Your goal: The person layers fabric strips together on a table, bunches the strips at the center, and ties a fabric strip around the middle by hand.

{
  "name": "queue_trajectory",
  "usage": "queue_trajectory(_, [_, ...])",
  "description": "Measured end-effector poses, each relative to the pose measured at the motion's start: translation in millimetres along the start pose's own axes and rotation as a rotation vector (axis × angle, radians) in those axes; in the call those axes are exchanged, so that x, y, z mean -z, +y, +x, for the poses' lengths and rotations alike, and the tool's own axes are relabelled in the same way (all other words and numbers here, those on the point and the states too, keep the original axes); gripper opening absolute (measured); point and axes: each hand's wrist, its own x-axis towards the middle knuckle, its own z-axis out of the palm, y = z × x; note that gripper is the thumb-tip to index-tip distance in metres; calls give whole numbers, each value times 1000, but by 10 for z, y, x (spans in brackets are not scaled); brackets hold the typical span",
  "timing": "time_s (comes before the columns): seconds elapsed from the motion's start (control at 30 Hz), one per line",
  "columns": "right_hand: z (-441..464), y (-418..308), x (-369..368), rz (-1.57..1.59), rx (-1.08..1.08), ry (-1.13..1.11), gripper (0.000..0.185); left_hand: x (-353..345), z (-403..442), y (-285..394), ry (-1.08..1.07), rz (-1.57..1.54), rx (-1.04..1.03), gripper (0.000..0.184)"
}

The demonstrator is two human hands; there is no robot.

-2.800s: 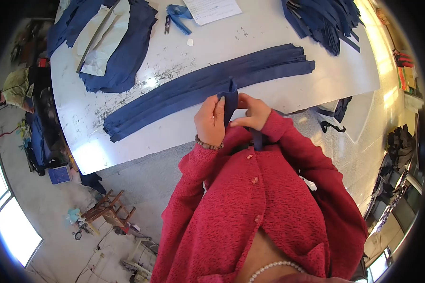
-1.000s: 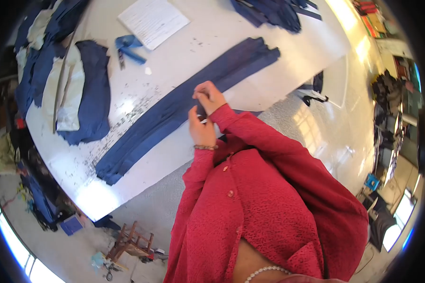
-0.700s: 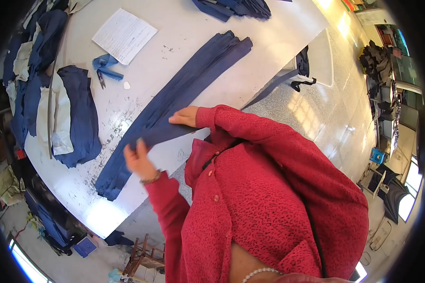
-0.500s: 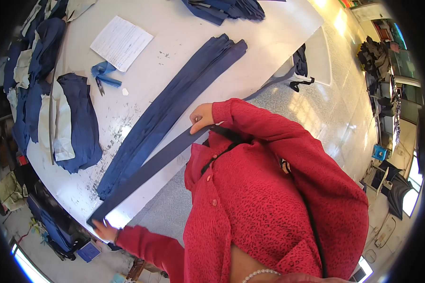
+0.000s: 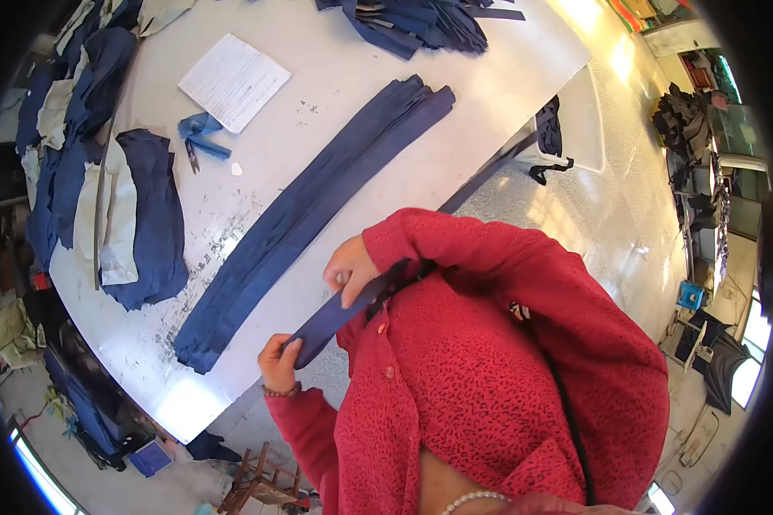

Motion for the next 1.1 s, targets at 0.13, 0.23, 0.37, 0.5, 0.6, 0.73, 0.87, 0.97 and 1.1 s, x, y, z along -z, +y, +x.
queue_trajectory(0.13, [-407, 178, 229, 96, -65, -1, 23, 898, -328, -487, 167, 342, 176, 12])
queue_trajectory(0.23, [-542, 178, 322, 267, -193, -26, 22, 1292, -570, -1003, 141, 510, 249, 21])
queue_trajectory(0.37, [-439, 230, 329, 335, -162, -64, 21, 1234, -415, -1721, -246, 1214, 409, 31])
queue_trajectory(0.5, [-245, 247, 259, 228, -66, -71, 21, -347, 114, -379, 59, 485, -387, 34])
queue_trajectory(0.6, [-190, 113, 198, 198, -89, 4, 21, -1095, 280, 292, 15, 160, -547, 35])
queue_trajectory(0.73, [-228, 168, 228, 127, -53, 30, 20, -1095, 392, 238, -218, 59, -284, 31])
queue_trajectory(0.87, [-356, 221, 364, 12, -164, 36, 23, -726, 317, 184, -167, -63, -83, 23])
queue_trajectory(0.97, [-310, 266, 329, 124, -144, 38, 20, -662, 227, 312, -119, -56, -146, 20])
queue_trajectory(1.1, [-216, 218, 259, 222, -94, 34, 13, -772, 198, 440, -92, 90, -390, 19])
